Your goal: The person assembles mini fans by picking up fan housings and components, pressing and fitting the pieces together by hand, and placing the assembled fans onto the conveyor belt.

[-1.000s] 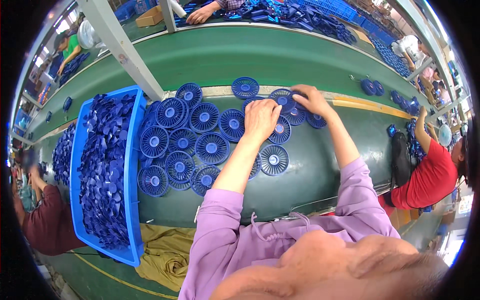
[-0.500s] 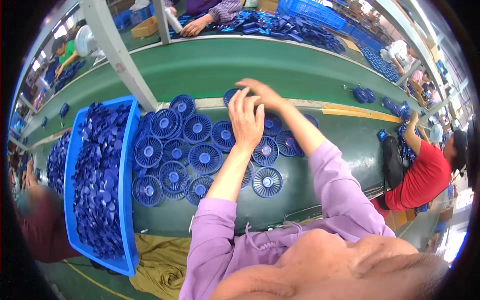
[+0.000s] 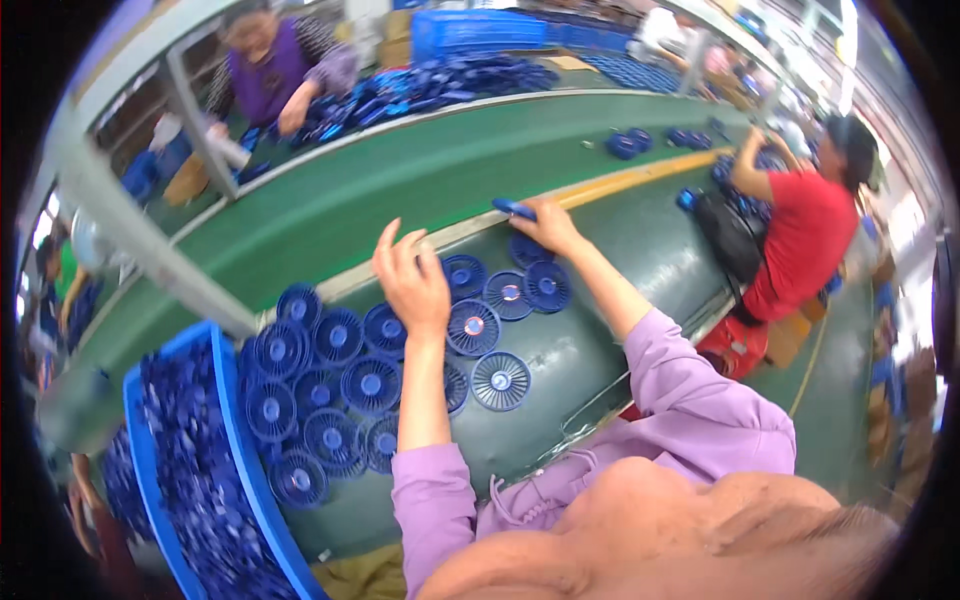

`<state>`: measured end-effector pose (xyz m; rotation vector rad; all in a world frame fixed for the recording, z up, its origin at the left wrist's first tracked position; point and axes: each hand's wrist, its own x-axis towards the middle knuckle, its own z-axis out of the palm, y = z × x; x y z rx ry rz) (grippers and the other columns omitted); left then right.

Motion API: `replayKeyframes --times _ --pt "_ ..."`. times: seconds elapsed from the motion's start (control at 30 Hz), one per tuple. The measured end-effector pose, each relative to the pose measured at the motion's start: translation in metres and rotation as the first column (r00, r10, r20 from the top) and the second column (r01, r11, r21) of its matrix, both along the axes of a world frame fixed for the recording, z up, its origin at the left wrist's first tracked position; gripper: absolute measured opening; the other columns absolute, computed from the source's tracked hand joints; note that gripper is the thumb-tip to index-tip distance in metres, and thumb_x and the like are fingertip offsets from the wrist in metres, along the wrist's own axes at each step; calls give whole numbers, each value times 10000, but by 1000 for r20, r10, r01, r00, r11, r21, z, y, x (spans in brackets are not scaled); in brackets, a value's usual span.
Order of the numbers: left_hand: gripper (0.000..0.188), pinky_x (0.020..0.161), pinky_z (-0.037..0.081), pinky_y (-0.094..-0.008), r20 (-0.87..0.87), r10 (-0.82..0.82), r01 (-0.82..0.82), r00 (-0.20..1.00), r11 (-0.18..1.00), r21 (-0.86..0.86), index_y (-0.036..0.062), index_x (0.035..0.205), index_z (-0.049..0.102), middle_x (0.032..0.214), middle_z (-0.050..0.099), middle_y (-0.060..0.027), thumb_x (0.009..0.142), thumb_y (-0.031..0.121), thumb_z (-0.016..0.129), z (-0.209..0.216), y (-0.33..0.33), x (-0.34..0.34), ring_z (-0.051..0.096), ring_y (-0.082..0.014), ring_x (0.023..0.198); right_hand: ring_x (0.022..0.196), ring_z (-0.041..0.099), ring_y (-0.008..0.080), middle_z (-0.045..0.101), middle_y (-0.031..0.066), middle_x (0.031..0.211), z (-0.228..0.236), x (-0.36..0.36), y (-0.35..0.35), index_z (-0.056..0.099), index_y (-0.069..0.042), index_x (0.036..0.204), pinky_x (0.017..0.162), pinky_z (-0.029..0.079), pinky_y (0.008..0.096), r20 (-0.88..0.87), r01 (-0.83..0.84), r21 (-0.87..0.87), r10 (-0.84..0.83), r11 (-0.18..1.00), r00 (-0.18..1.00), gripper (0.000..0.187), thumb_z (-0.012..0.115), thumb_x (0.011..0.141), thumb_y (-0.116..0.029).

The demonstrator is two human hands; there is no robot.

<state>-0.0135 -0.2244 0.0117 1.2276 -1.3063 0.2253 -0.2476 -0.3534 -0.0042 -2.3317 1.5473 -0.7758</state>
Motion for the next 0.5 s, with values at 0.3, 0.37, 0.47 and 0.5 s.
replayKeyframes --times 0.3,0.37,0.47,0.5 --pt "107 592 405 -258 -418 -894 827 161 353 -437 37 900 509 829 493 -75 978 111 511 115 104 -69 458 -138 663 1001 615 318 677 99 1062 -47 -17 48 686 -133 1076 890 487 430 243 -39 -284 111 958 964 361 745 724 -187" --pt "221 537 483 -305 -396 -911 849 -119 113 -515 25 834 529 759 526 -98 937 202 613 138 145 -80 543 -205 581 1010 618 319 679 105 1044 -42 -13 44 682 -113 1071 874 497 424 354 -66 -292 172 954 920 338 740 750 -200" --pt "180 578 506 -351 -300 -920 817 -252 -36 -576 13 852 550 818 567 -132 931 159 618 139 175 -71 583 -261 645 938 651 327 682 136 1008 -33 29 40 678 -80 1065 823 518 392 471 -166 -245 267 955 841 329 749 767 -200" --pt "159 599 518 -373 -247 -911 786 -330 -121 -606 7 861 560 848 588 -149 927 138 620 139 178 -70 603 -288 677 919 656 327 685 145 993 -32 34 41 679 -68 1057 809 523 385 482 -169 -231 264 958 835 326 754 765 -193"
